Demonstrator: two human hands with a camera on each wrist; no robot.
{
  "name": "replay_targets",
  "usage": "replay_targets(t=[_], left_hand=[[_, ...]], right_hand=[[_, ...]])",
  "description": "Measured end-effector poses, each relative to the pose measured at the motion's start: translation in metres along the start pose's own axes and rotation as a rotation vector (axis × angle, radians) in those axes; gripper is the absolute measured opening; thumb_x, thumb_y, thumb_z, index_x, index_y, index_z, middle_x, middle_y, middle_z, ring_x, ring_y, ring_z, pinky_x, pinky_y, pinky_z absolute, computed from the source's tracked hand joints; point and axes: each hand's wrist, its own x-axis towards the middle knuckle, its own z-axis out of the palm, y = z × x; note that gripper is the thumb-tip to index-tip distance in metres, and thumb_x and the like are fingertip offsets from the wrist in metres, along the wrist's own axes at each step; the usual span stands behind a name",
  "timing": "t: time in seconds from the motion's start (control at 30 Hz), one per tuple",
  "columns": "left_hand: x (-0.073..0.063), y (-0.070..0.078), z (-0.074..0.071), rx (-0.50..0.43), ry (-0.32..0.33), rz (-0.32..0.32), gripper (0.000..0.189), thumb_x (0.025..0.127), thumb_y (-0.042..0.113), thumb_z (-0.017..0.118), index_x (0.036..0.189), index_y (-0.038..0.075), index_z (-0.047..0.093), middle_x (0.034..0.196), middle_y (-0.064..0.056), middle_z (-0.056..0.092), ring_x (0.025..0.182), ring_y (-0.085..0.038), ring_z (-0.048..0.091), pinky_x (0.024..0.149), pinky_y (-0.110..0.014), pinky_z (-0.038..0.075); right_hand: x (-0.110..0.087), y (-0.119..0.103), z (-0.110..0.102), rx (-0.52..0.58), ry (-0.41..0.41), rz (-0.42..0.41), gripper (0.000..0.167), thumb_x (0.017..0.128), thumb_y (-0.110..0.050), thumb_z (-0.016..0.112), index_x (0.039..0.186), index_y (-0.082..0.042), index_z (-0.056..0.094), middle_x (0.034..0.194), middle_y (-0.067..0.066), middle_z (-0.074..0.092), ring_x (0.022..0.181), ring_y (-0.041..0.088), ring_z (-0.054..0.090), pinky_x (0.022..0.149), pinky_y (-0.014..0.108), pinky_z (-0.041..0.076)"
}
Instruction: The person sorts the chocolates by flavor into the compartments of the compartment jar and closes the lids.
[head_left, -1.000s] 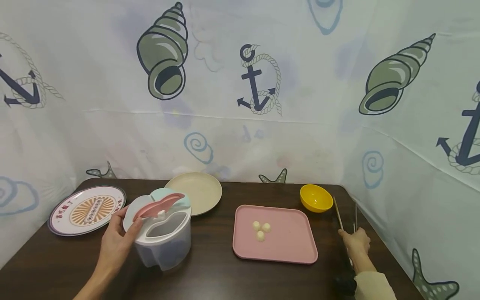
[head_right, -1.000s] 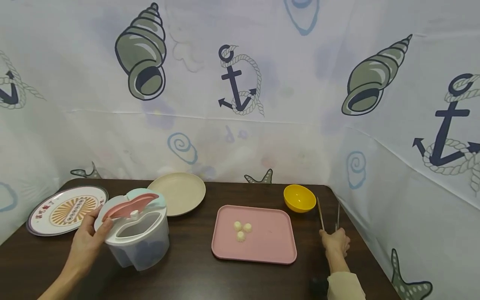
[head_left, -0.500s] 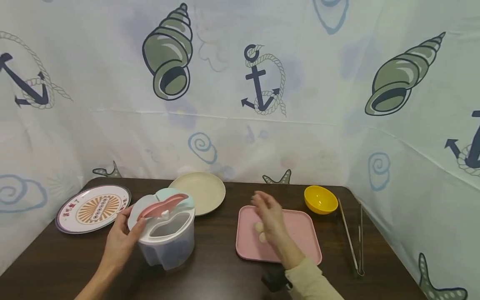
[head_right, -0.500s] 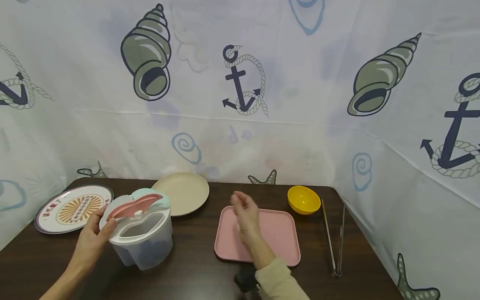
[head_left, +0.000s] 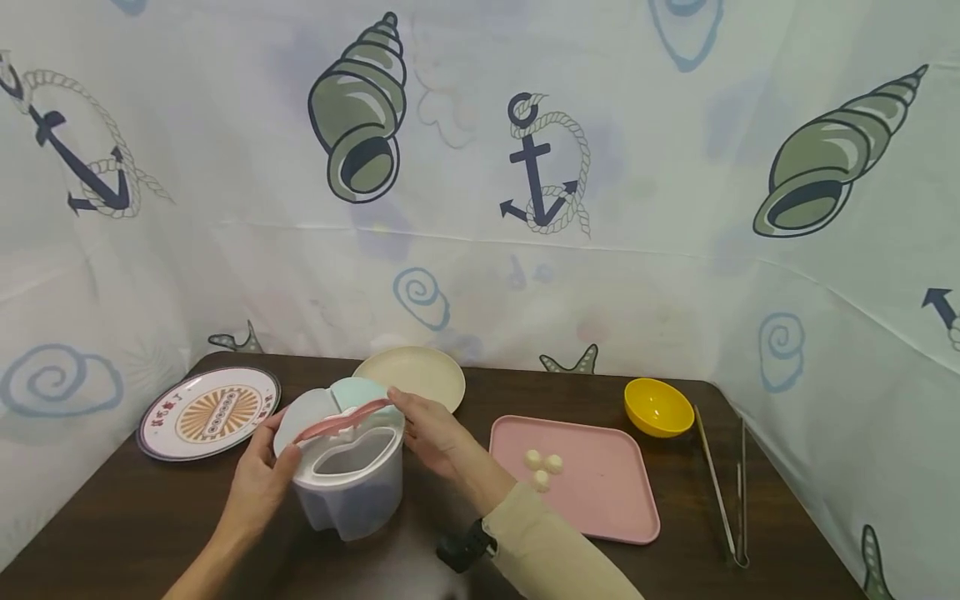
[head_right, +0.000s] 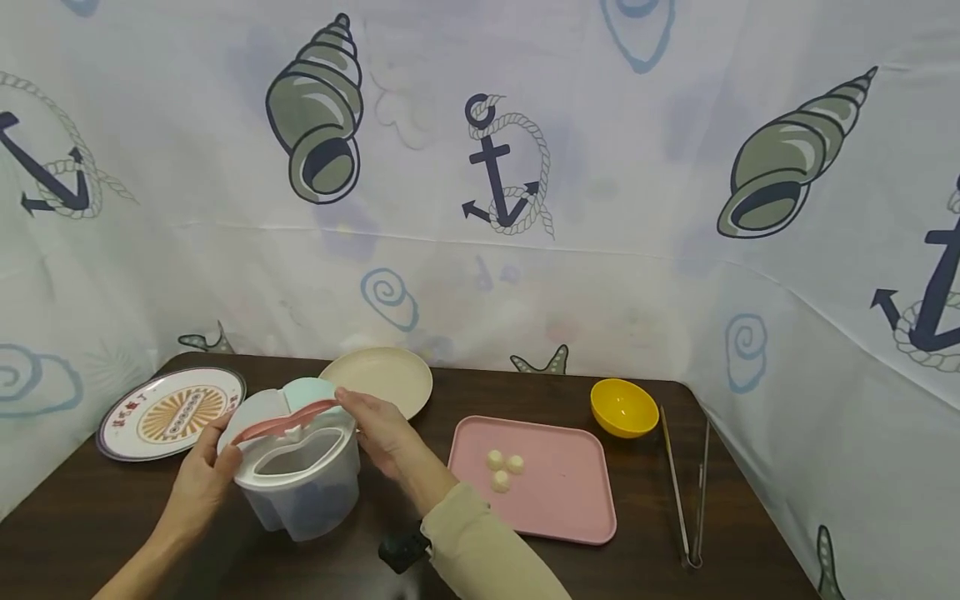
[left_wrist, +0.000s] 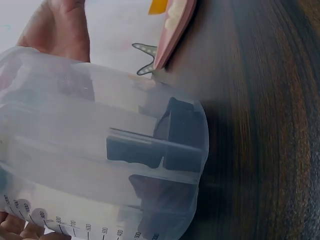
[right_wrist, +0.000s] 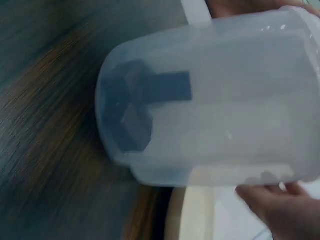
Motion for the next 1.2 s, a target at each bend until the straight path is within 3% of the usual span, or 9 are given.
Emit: replay_targets(t=[0.1, 0.2, 0.33, 0.43, 0.57, 0.67, 0.87, 1.0, 1.2], left_hand=[[-0.001, 0.002, -0.001, 0.085, -0.015, -0.024, 0.05, 0.097, 0.032, 0.048, 0.138, 0.004, 0.039, 0.121, 0.018, 0.05, 0.104, 0.01, 0.048, 0.086, -0.003, 0.036], [-0.002, 0.003, -0.003, 0.17, -0.053, -0.054, 0.07, 0.095, 0.05, 0.043, 0.144, 0.002, 0.031, 0.135, 0.0, 0.047, 0.108, 0.014, 0.041, 0.088, -0.002, 0.031], [-0.003, 0.004, -0.006, 0.241, -0.115, -0.073, 0.073, 0.093, 0.046, 0.049, 0.149, 0.008, 0.021, 0.15, -0.021, 0.026, 0.12, 0.014, 0.028, 0.093, -0.002, 0.022], [-0.005, 0.003, -0.007, 0.2, -0.146, -0.077, 0.073, 0.091, 0.024, 0.057, 0.151, 0.013, 0.017, 0.151, -0.005, 0.025, 0.122, 0.011, 0.029, 0.094, -0.004, 0.026], [-0.006, -0.001, -0.006, -0.009, -0.159, -0.048, 0.081, 0.082, -0.003, 0.059, 0.149, 0.008, 0.015, 0.14, 0.009, 0.032, 0.117, 0.005, 0.039, 0.087, -0.005, 0.038], [-0.007, -0.003, -0.005, -0.079, -0.154, -0.021, 0.081, 0.08, -0.008, 0.06, 0.148, 0.003, 0.016, 0.135, 0.008, 0.036, 0.116, 0.004, 0.042, 0.086, -0.006, 0.04], [-0.003, -0.002, -0.003, -0.063, -0.156, -0.001, 0.078, 0.083, -0.006, 0.058, 0.149, 0.008, 0.018, 0.135, 0.012, 0.038, 0.114, 0.003, 0.044, 0.086, -0.006, 0.04], [-0.004, 0.0, -0.001, -0.103, -0.041, 0.025, 0.07, 0.083, -0.014, 0.055, 0.146, 0.003, 0.026, 0.135, 0.007, 0.039, 0.117, 0.001, 0.043, 0.091, -0.006, 0.039], [-0.016, 0.008, 0.008, 0.135, 0.207, 0.019, 0.048, 0.087, -0.009, 0.058, 0.133, 0.0, 0.047, 0.129, 0.003, 0.052, 0.115, 0.0, 0.05, 0.091, -0.007, 0.041]], right_hand=[[-0.003, 0.002, -0.007, 0.012, -0.08, -0.007, 0.053, 0.099, -0.023, 0.045, 0.142, 0.005, 0.031, 0.144, 0.017, 0.039, 0.138, 0.029, 0.03, 0.114, 0.041, 0.022], [-0.006, 0.006, -0.014, 0.007, -0.147, -0.023, 0.052, 0.099, -0.015, 0.044, 0.145, 0.003, 0.027, 0.149, 0.017, 0.031, 0.14, 0.027, 0.027, 0.114, 0.039, 0.022], [-0.007, 0.012, -0.023, -0.019, -0.196, -0.041, 0.056, 0.095, -0.012, 0.052, 0.146, -0.003, 0.029, 0.149, 0.013, 0.033, 0.136, 0.023, 0.034, 0.113, 0.037, 0.025], [-0.008, 0.017, -0.027, -0.052, -0.21, -0.051, 0.061, 0.092, -0.015, 0.058, 0.146, -0.008, 0.031, 0.148, 0.011, 0.035, 0.134, 0.021, 0.037, 0.113, 0.038, 0.025], [-0.01, 0.018, -0.028, -0.102, -0.196, -0.058, 0.063, 0.091, -0.017, 0.061, 0.146, -0.011, 0.033, 0.146, 0.01, 0.039, 0.133, 0.022, 0.038, 0.112, 0.042, 0.026], [-0.011, 0.018, -0.028, -0.12, -0.185, -0.07, 0.062, 0.091, -0.019, 0.061, 0.146, -0.011, 0.033, 0.145, 0.01, 0.04, 0.133, 0.023, 0.039, 0.111, 0.042, 0.028], [-0.015, 0.021, -0.025, -0.135, -0.139, -0.137, 0.06, 0.092, -0.019, 0.061, 0.145, -0.011, 0.035, 0.146, 0.01, 0.039, 0.134, 0.024, 0.037, 0.11, 0.042, 0.03], [-0.021, 0.026, -0.018, -0.162, -0.045, -0.19, 0.059, 0.091, -0.019, 0.062, 0.144, -0.011, 0.038, 0.144, 0.011, 0.042, 0.134, 0.025, 0.038, 0.109, 0.044, 0.033], [-0.029, 0.033, -0.006, -0.194, 0.075, -0.265, 0.065, 0.088, -0.027, 0.066, 0.145, -0.014, 0.037, 0.144, 0.008, 0.042, 0.132, 0.026, 0.04, 0.104, 0.044, 0.038]])
